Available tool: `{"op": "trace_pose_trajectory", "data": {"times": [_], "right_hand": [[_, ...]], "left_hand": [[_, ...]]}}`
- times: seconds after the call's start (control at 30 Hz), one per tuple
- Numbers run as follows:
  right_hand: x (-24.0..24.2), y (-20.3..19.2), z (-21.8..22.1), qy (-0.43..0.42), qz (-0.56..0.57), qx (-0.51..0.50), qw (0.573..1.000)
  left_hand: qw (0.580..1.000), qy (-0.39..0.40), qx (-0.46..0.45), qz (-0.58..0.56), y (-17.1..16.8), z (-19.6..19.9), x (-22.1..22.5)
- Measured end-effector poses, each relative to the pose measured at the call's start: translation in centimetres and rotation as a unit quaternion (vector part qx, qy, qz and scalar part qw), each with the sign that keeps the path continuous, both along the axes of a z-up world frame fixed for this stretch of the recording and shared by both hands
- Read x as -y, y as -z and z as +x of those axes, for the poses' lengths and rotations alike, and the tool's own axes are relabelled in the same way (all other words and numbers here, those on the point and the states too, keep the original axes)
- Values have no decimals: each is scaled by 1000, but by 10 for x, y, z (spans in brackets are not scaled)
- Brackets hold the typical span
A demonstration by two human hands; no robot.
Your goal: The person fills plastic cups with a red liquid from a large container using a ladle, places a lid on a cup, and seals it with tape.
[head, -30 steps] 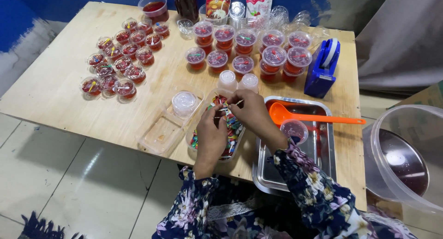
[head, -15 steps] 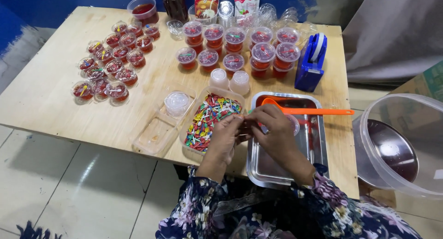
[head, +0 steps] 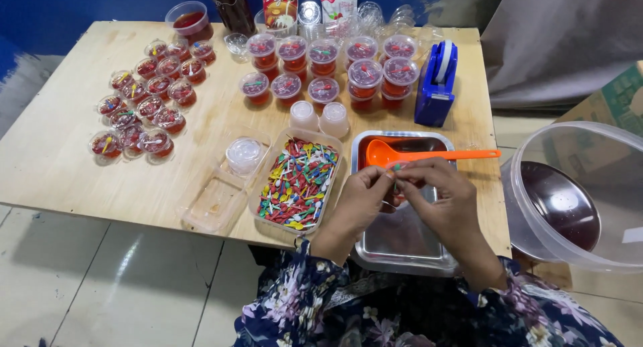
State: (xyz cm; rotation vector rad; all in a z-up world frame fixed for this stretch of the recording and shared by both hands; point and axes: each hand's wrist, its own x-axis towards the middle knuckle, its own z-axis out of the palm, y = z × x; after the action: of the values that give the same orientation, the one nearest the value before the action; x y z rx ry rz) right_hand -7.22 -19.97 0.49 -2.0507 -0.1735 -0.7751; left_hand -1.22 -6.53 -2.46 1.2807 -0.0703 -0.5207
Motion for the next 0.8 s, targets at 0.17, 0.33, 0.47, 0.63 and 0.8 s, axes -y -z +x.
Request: {"op": "trace_pose_trajectory", "data": {"times": [0.17, 0.33, 0.47, 0.63, 0.8], "right_hand": [[24, 8, 12, 10, 149, -75, 986], [36, 20, 21, -20, 212, -175, 961], [33, 29, 27, 14, 233, -238, 943], [28, 31, 31, 47, 198, -273, 940], [29, 40, 38, 125, -5, -338, 933]], "left_hand": [[982, 53, 126, 129, -27, 2, 6], [922, 112, 237, 285, -18, 17, 8], [909, 80, 274, 304, -13, 12, 7], [850, 30, 375, 369, 1, 5, 11], [799, 10, 441, 409, 22, 8, 15]]}}
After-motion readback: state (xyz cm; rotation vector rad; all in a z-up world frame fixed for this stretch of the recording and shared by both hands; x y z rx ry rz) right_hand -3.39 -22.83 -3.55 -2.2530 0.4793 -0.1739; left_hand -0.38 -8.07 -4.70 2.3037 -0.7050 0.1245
